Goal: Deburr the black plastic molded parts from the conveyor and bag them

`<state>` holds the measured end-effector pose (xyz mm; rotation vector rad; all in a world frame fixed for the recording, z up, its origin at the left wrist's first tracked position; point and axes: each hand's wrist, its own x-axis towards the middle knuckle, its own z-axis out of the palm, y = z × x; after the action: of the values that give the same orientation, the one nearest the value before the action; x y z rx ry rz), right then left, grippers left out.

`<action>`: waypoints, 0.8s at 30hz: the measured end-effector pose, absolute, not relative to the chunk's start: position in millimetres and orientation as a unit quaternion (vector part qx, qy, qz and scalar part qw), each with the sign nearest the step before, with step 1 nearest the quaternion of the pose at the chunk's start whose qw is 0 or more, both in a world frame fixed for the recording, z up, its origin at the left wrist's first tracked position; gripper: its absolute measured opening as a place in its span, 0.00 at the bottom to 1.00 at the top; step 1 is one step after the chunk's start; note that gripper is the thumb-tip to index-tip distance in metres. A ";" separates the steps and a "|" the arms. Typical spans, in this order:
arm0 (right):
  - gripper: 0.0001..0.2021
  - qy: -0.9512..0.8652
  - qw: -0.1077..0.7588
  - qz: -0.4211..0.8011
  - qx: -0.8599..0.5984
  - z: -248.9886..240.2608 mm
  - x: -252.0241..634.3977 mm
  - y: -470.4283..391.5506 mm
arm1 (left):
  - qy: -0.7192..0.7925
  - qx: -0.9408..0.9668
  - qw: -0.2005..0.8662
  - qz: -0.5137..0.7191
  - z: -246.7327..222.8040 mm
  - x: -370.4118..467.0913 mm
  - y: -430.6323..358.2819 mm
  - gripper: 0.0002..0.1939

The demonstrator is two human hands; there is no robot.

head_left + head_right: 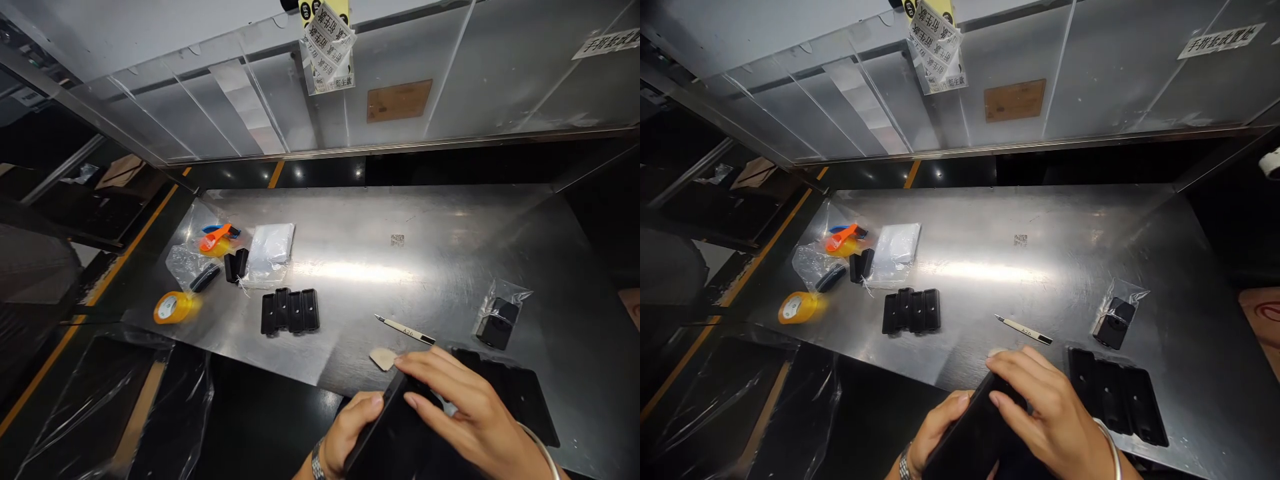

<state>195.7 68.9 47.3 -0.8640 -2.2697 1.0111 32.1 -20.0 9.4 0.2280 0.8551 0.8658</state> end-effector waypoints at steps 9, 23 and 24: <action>0.09 -0.814 0.274 0.405 -0.315 50.6 190.9 71.2 | 0.402 0.095 0.803 0.429 14.8 26.8 -17.8 0.23; 0.08 -0.785 0.210 0.480 -0.329 55.0 193.6 71.9 | 0.373 -0.003 0.829 0.417 1.4 31.8 -28.7 0.25; 0.08 -0.792 0.203 0.476 -0.322 56.2 193.2 71.7 | 0.368 0.001 0.832 0.416 2.1 31.6 -28.2 0.24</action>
<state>193.2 71.7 56.2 -0.8997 -2.2116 1.3291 31.6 -28.2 2.1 0.0027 0.7808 0.8817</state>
